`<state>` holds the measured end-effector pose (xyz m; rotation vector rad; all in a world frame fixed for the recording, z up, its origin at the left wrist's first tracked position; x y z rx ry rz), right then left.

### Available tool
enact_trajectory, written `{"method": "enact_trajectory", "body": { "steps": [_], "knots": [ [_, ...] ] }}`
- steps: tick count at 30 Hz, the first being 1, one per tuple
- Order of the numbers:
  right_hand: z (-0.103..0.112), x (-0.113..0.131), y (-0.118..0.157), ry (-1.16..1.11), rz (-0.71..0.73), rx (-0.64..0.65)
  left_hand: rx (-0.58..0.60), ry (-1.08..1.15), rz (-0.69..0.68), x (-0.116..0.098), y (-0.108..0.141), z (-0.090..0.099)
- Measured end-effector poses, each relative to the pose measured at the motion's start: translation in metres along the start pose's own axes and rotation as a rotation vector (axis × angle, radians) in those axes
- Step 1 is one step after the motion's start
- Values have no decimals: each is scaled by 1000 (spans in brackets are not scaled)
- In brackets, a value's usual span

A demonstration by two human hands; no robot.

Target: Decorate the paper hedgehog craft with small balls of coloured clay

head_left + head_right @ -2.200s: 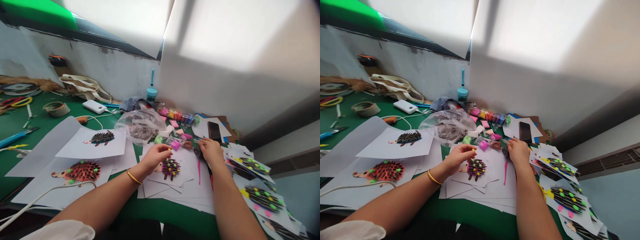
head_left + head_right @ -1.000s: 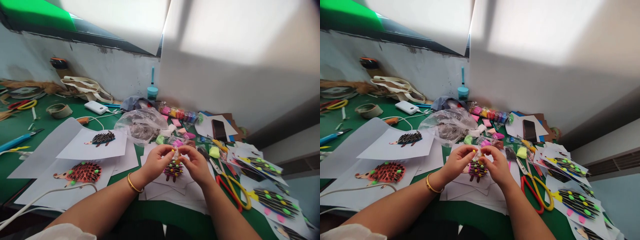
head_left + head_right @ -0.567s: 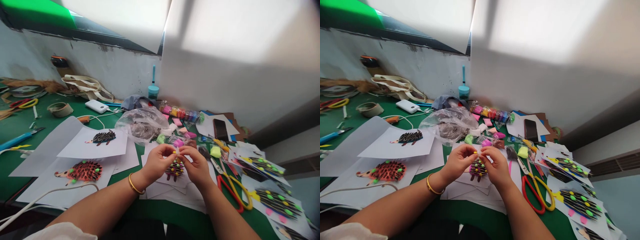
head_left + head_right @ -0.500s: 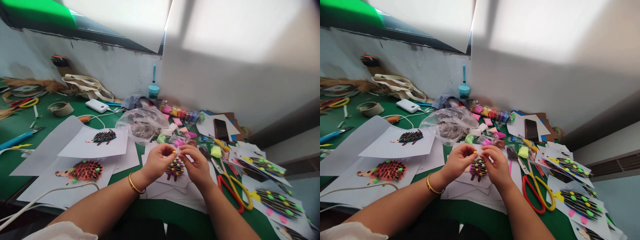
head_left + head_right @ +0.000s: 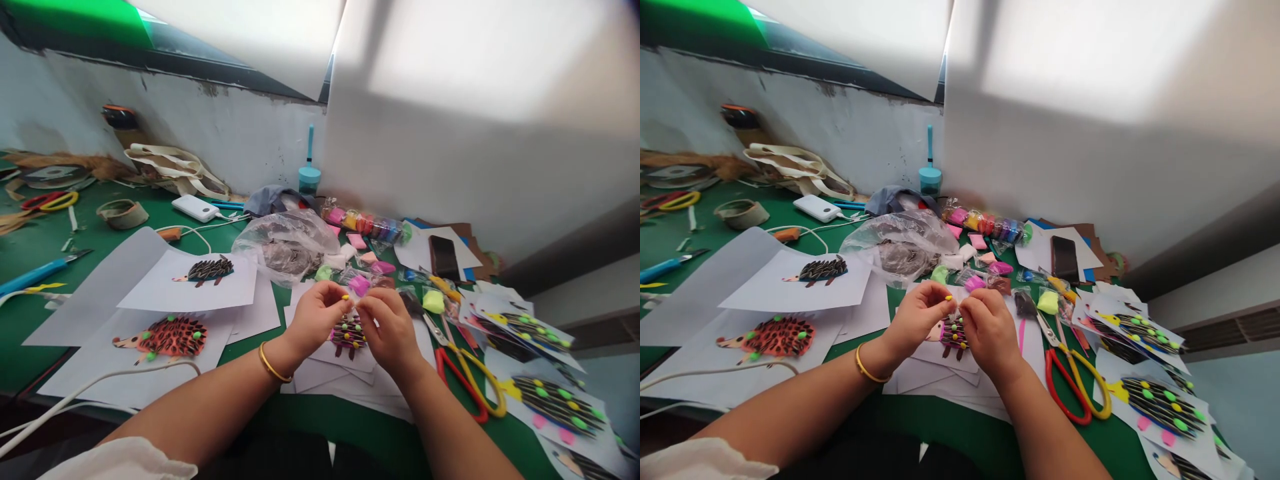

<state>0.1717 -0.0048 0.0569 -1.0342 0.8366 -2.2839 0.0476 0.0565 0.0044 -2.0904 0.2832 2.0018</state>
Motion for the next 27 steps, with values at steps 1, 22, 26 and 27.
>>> {"method": "enact_trajectory", "body": {
  "steps": [1, 22, 26, 27],
  "knots": [
    [0, 1, 0, 7, 1, 1, 1, 29, 18, 2, 0, -1],
    [0, -17, 5, -118, -154, -77, -1, -1031, -669, -38, 14, -10],
    [-2, -17, 3, -189, -184, -76, 27, -802, -511, -34, 7, -3],
    [-3, -17, 3, -207, -195, -75, 23, -760, -468, -32, 5, -1]
  ]
}}
Point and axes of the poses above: each hand's wrist, its own y-axis away from the middle knuckle, its own z-axis out of the back of the hand, x = y × z, the point moved 8 cm from there along -y, towards the middle knuckle, and after that the axes turned 13 degrees about -y, right-handed, at the moved point
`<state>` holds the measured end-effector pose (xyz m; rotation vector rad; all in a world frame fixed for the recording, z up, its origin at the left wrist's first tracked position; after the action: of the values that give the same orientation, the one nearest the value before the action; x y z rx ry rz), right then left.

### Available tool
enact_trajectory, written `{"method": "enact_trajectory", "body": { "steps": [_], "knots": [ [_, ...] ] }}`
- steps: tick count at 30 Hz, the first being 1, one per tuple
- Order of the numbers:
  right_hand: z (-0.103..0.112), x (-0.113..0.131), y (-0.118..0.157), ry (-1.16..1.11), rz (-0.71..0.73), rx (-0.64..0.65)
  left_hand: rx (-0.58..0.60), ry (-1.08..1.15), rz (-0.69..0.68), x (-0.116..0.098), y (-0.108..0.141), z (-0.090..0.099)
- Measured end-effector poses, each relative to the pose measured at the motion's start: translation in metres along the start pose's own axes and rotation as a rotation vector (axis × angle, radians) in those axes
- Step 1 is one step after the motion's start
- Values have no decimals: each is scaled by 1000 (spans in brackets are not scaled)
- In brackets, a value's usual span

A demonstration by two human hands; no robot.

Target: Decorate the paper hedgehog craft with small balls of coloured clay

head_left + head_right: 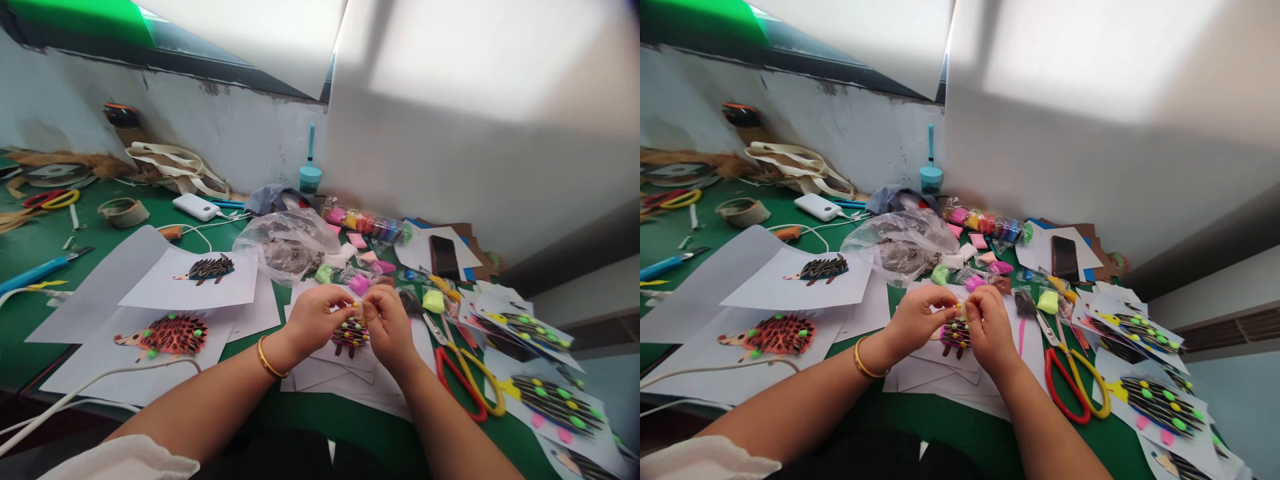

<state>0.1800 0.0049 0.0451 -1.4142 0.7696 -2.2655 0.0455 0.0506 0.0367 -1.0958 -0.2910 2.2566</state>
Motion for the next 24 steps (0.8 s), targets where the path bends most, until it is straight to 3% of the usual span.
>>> {"method": "enact_trajectory", "body": {
  "steps": [3, 10, 14, 19, 24],
  "knots": [
    [0, -2, -1, -49, -40, 3, -1, 6, 4, -1, -1, 3],
    [8, -25, 2, -186, -206, -76, 63, -360, -335, -32, 3, 1],
    [1, -35, 5, -323, -303, -30, 13, -408, -351, -29, 2, 1],
    [-3, -31, 6, -360, -271, 27, -123, -387, -320, -21, 1, 15],
    [-12, -27, 8, -392, -241, 126, -174, -512, -322, -28, 2, 23]
  ]
}}
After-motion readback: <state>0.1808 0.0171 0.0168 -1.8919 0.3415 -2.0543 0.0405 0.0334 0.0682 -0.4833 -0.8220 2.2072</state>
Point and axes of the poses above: each hand's wrist, its own y-axis away from the middle knuckle, its own z-axis out of the back of the hand, x = y × z, the point moved 8 cm from there along -y, towards the middle knuckle, and after that the axes turned 13 degrees about -y, right-handed, at the moved point
